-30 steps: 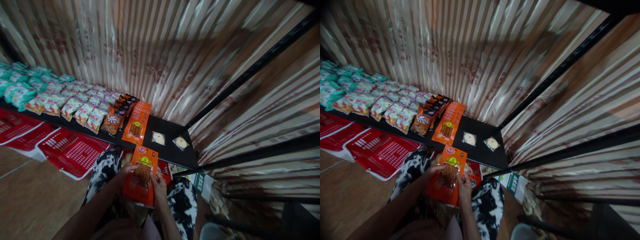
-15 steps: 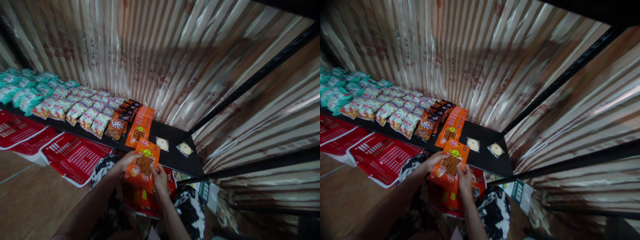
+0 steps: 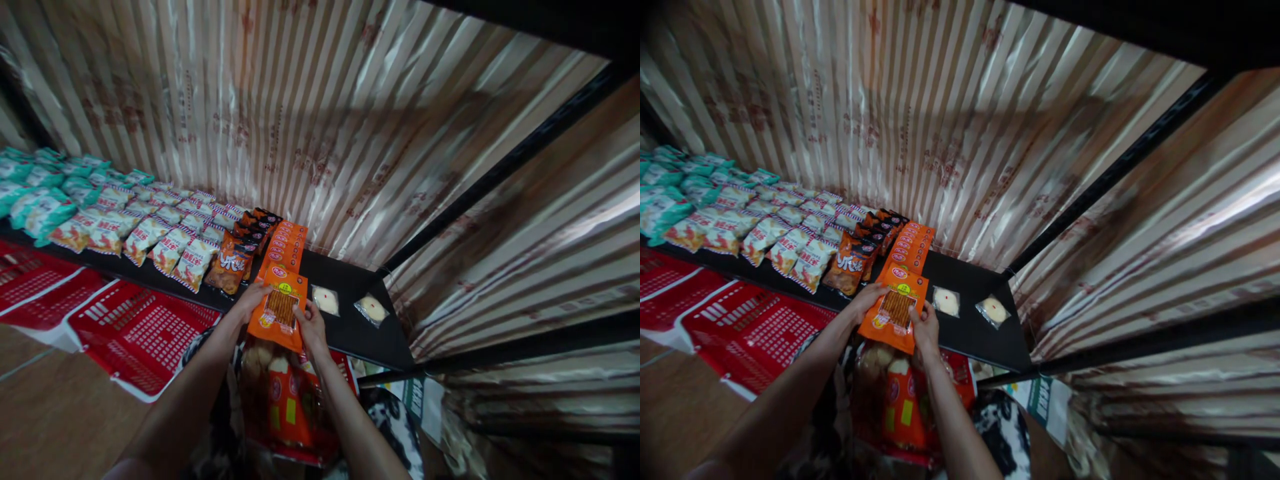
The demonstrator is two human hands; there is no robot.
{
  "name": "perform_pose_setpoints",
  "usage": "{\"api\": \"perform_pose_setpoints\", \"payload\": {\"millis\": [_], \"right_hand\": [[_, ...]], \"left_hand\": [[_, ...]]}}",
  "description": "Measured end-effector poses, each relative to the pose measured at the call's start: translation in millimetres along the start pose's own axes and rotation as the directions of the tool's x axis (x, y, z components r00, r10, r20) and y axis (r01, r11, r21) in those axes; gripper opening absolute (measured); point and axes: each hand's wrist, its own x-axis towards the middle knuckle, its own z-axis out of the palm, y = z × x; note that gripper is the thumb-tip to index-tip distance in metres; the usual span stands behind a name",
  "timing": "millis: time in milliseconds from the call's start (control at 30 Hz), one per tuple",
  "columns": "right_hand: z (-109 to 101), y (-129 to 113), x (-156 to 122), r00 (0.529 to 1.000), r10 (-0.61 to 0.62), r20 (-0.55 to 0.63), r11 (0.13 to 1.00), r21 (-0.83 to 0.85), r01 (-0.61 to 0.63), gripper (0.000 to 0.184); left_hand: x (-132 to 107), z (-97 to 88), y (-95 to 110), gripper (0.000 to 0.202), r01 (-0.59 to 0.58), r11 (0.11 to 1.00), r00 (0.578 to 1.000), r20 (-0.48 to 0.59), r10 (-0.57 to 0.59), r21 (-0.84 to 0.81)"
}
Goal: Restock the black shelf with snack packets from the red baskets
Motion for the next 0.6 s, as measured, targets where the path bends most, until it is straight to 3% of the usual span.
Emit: {"api": "perform_pose_setpoints", "payload": {"millis": [233, 367, 600], "right_hand": [[3.2, 3.6, 23.6, 0.999, -0.015, -0.037, 0.998, -0.059, 0.013, 0.052], [3.4, 6.8, 33.5, 0.998, -0.027, -0.064, 0.997, -0.079, 0.022, 0.054], [7.8, 7.9, 46.8, 0.994, -0.023, -0.106, 0.986, -0.167, 0.005, 0.066]], "left_hand": [[17.7, -4.2, -4.7, 0.01, -0.087, 0.995, 0.99, -0.111, 0.081, -0.046], [21.3, -6.3, -5.1, 0.016, -0.109, 0.994, 0.973, -0.205, 0.103, -0.021], [20.8, -8.9, 1.1, 0.026, -0.133, 0.991, 0.952, -0.276, 0.129, 0.006]]}}
